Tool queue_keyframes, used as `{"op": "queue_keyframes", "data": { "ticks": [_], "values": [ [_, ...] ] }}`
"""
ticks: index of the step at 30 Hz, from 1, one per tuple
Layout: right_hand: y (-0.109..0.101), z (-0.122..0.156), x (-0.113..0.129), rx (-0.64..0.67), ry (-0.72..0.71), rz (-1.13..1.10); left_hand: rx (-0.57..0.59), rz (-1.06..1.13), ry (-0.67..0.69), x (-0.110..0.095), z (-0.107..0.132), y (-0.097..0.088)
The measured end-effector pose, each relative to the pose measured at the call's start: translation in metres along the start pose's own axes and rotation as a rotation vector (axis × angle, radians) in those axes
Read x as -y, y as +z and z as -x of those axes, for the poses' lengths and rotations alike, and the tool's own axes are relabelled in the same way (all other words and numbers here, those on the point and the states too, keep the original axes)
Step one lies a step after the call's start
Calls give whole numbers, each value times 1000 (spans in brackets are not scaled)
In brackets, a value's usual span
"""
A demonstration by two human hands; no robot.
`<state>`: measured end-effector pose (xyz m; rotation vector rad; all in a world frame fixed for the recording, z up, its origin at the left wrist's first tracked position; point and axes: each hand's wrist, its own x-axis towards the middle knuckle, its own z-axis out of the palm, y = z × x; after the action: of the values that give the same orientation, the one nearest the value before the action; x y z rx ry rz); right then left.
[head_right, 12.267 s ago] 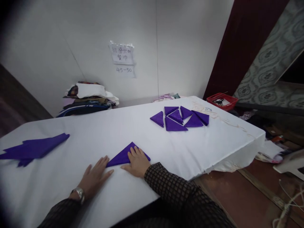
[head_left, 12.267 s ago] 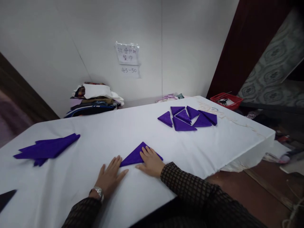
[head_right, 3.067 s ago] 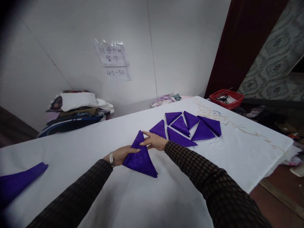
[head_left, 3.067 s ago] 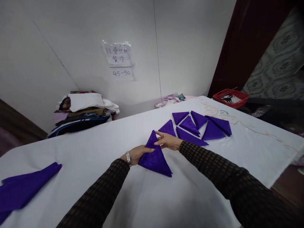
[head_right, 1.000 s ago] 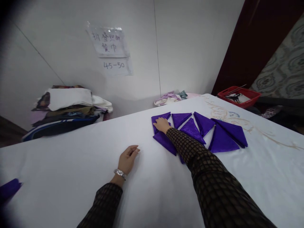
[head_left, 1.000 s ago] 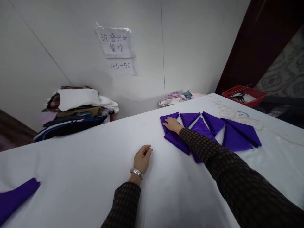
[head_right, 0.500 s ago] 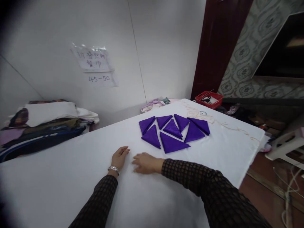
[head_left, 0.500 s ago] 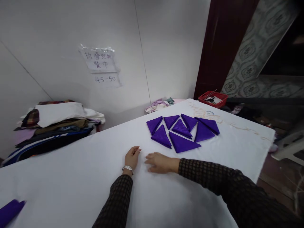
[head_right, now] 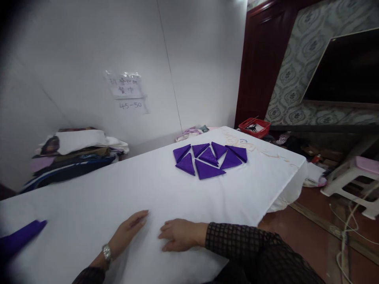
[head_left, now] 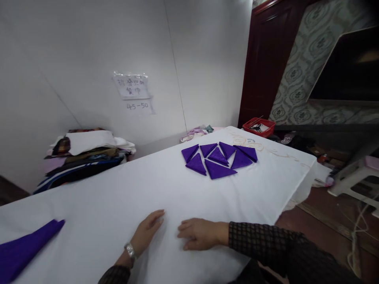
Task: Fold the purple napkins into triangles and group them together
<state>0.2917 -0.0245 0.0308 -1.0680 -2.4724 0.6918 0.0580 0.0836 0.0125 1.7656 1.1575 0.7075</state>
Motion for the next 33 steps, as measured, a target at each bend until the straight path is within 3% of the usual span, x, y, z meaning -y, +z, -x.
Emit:
{"op": "queue_keyframes", "data": {
  "ticks": [3, 9, 13, 18, 22, 29, 33],
  "values": [
    [14, -18, 20, 56, -29, -61, -57, -30, -85, 2, 36, -27],
    [39, -59, 50, 94, -157, -70, -357, 32, -282, 16, 87, -77],
    [56, -76, 49, 1, -179, 16, -548, -7, -334, 26, 106, -104],
    [68, -73, 38, -36, -165, 71, -694, -135, -362, 41, 118, -132],
    [71, -68, 35, -80, -180, -8, -775, -270, -393, 53, 126, -142],
    [79, -60, 23, -66, -142, -118, -833, -433, -454, 69, 132, -138],
    [86, -57, 13, -69, -164, -120, -916, -516, -533, 74, 126, -157]
  ]
}}
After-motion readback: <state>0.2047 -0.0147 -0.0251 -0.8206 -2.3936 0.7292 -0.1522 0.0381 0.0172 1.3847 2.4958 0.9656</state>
